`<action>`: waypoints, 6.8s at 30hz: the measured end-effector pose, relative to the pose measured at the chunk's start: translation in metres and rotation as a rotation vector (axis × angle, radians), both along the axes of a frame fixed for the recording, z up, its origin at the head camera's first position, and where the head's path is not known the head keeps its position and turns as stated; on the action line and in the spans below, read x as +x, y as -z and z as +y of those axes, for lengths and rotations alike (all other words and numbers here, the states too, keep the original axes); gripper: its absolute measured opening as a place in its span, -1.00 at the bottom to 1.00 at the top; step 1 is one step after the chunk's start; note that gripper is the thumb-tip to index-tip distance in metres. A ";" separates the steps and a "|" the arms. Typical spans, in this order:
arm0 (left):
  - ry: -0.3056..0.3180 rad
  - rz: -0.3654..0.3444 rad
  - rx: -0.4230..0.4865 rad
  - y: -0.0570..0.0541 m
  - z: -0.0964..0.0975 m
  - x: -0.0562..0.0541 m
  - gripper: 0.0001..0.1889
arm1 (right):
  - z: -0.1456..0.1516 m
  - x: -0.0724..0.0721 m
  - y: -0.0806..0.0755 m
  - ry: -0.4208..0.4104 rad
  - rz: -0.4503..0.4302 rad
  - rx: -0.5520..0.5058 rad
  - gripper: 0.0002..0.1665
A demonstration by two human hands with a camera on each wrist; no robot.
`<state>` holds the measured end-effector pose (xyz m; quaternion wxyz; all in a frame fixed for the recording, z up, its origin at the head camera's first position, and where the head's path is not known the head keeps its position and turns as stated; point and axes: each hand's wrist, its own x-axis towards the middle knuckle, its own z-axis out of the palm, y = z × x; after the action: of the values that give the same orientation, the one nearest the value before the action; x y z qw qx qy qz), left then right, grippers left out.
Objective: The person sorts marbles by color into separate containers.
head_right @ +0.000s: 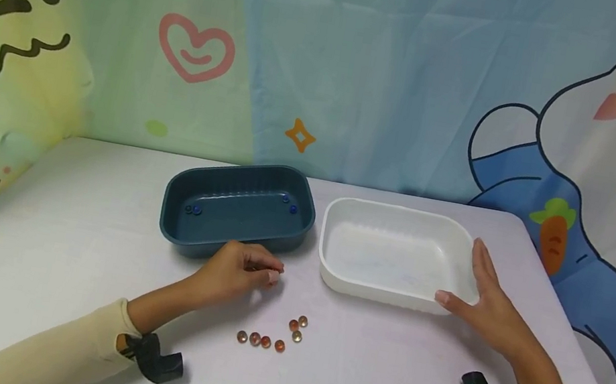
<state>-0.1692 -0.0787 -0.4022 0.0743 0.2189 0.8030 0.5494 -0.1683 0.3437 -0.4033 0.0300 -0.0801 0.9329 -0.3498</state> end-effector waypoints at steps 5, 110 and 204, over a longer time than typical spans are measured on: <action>-0.009 -0.003 0.005 -0.002 -0.001 -0.003 -0.82 | 0.000 0.000 0.000 -0.005 0.017 -0.016 0.28; -0.110 -0.330 0.221 -0.040 0.090 -0.080 -0.74 | -0.001 -0.004 0.004 0.036 -0.023 0.025 0.25; 0.150 -0.004 -0.168 0.004 -0.041 0.048 -0.87 | -0.004 -0.002 0.001 0.045 -0.036 0.020 0.24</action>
<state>-0.1213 -0.1200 -0.4065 0.1350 0.2702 0.8274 0.4735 -0.1706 0.3401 -0.4046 0.0396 -0.0526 0.9373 -0.3422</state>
